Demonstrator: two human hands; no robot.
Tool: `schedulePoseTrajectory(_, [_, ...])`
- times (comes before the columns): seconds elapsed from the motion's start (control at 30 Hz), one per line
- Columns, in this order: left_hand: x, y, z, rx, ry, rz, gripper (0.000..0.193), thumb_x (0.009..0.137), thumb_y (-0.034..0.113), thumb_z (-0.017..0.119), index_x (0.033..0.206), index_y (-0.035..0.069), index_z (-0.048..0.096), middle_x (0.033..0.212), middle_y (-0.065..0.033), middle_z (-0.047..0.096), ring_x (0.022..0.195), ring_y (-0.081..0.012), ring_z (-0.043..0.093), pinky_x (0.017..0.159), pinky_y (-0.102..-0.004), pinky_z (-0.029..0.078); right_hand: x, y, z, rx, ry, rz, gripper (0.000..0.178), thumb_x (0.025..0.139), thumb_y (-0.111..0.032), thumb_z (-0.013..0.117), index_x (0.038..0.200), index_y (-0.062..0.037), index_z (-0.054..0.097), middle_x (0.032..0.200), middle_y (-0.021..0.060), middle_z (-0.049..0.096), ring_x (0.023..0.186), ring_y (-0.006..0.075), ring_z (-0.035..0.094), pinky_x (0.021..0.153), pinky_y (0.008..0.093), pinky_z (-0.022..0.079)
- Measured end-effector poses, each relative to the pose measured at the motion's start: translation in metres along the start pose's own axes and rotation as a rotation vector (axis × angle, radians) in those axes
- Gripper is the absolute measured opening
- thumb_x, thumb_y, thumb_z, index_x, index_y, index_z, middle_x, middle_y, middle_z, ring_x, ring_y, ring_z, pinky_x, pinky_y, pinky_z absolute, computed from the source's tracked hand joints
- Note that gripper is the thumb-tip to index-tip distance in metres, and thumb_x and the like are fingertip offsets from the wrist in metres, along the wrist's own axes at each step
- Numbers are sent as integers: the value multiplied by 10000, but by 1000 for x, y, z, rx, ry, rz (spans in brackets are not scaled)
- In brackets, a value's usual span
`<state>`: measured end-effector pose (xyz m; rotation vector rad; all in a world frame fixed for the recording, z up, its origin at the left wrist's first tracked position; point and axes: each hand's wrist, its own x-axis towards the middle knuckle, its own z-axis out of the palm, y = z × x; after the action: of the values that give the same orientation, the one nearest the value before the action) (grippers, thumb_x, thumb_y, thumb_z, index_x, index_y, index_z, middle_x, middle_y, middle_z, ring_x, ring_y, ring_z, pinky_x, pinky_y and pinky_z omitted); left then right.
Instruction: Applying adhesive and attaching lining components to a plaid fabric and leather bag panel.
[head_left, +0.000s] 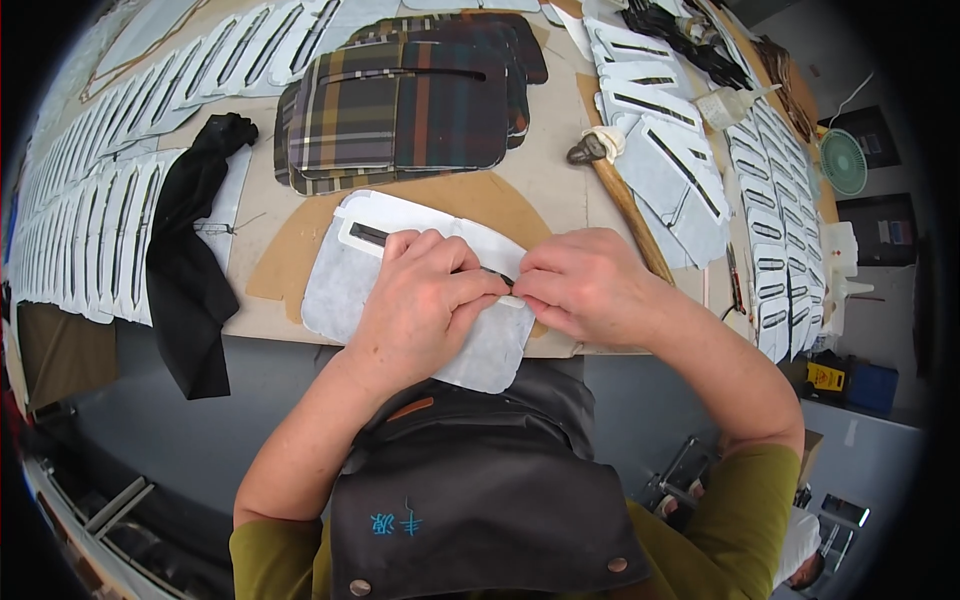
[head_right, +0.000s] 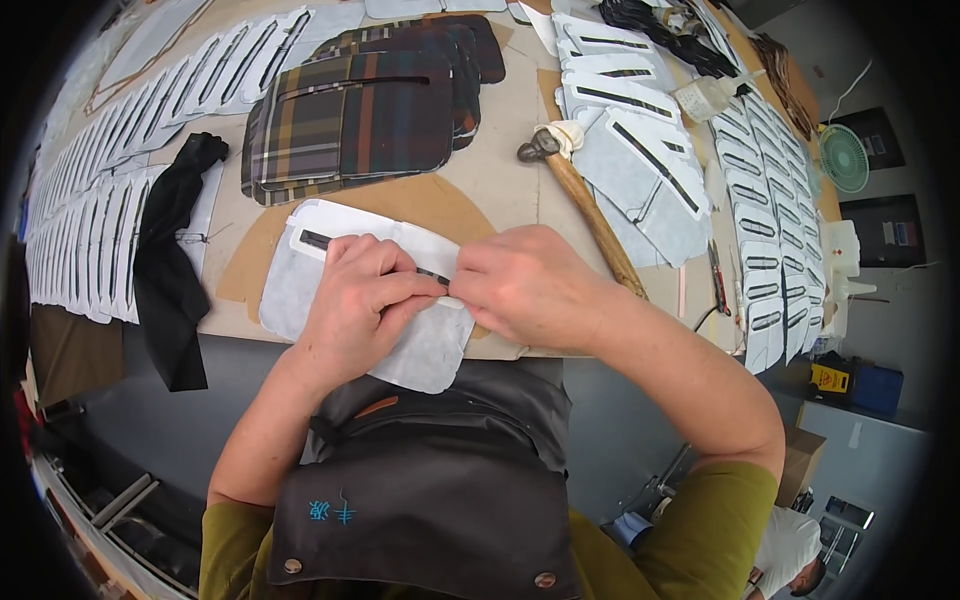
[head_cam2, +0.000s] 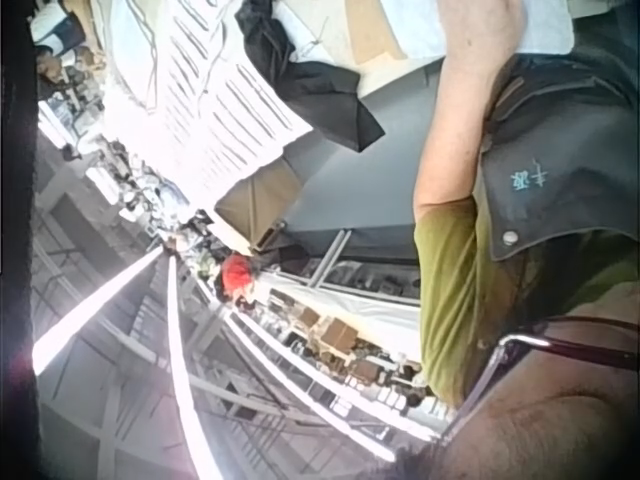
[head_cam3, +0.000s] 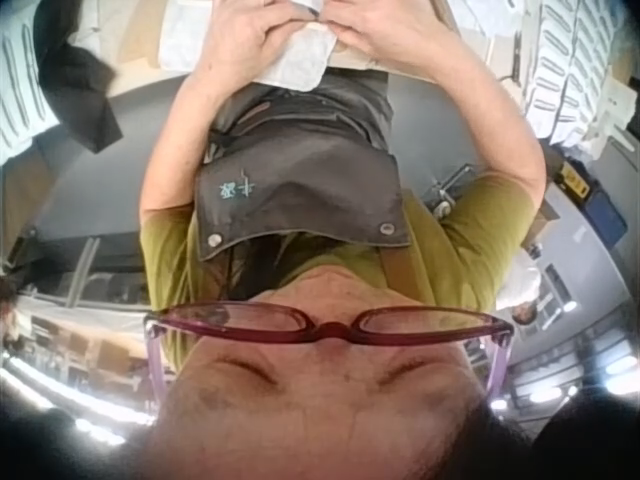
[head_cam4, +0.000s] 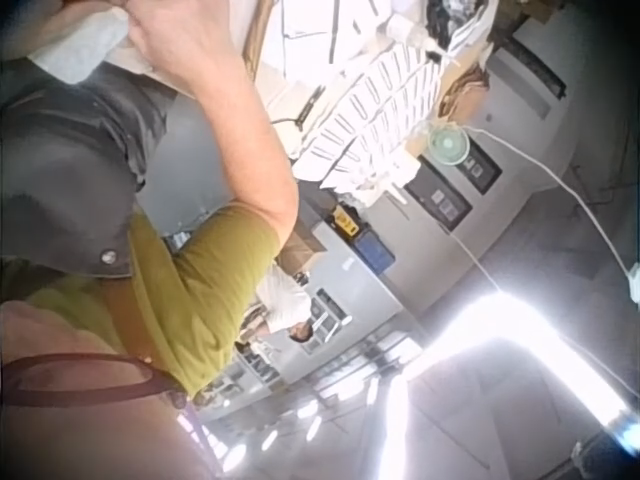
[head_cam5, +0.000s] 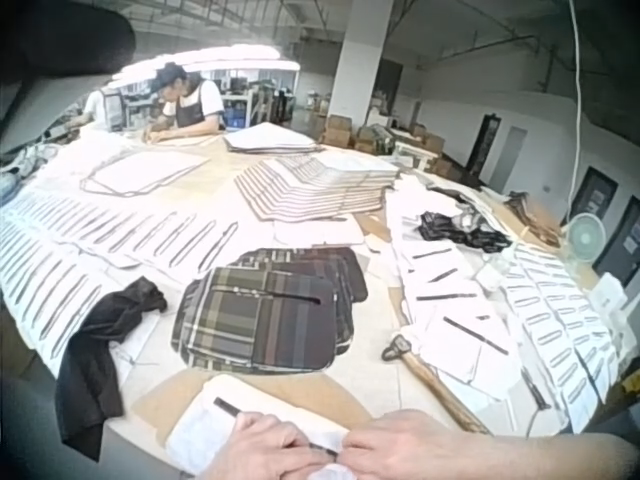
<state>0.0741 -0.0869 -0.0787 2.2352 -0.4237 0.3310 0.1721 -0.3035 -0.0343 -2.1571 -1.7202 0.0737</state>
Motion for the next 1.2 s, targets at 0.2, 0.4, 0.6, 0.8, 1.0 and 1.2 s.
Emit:
schedulePoseTrajectory(0.2, [0,0,0,6,-9,-8,127,806,56,762,901,140,766,859,-1,581,865,-221,553,885,-370,382,3,6,3,4,-48,-75,191,701,-130,747,767,-101,571,782,33,543,715,219,618,617,370,520])
schedulePoseTrajectory(0.4, [1,1,-1,31,-29,-17,133,803,27,745,886,131,739,877,-12,586,879,-238,552,887,-378,382,3,12,3,-32,-73,-168,189,694,-130,726,749,-120,545,766,16,519,705,196,604,592,359,513])
schedulePoseTrajectory(0.6, [0,1,-1,-2,2,-5,139,797,28,756,891,129,742,875,-12,587,882,-235,557,889,-378,384,-15,3,-5,-59,-36,-64,144,741,-96,728,866,-108,658,931,-11,652,829,201,657,681,357,539])
schedulePoseTrajectory(0.8, [0,-2,1,-14,4,-2,153,791,33,772,902,135,748,874,-10,586,882,-236,558,890,-377,387,-19,-19,9,74,222,212,279,742,-84,789,1015,-106,738,1064,21,686,860,239,657,734,370,518])
schedulePoseTrajectory(1.0, [-5,7,-8,94,97,-36,144,778,76,798,893,102,715,882,-20,585,896,-261,565,902,-398,389,-38,-21,17,-83,181,153,324,757,-72,805,1075,-114,759,1087,35,693,881,232,628,786,371,482])
schedulePoseTrajectory(1.2, [-21,-9,-39,264,60,-52,156,791,137,804,882,97,684,860,-36,632,907,-264,581,902,-407,395,-16,-17,-3,35,304,291,346,747,-92,827,1086,-117,761,1096,42,692,928,279,625,788,371,484])
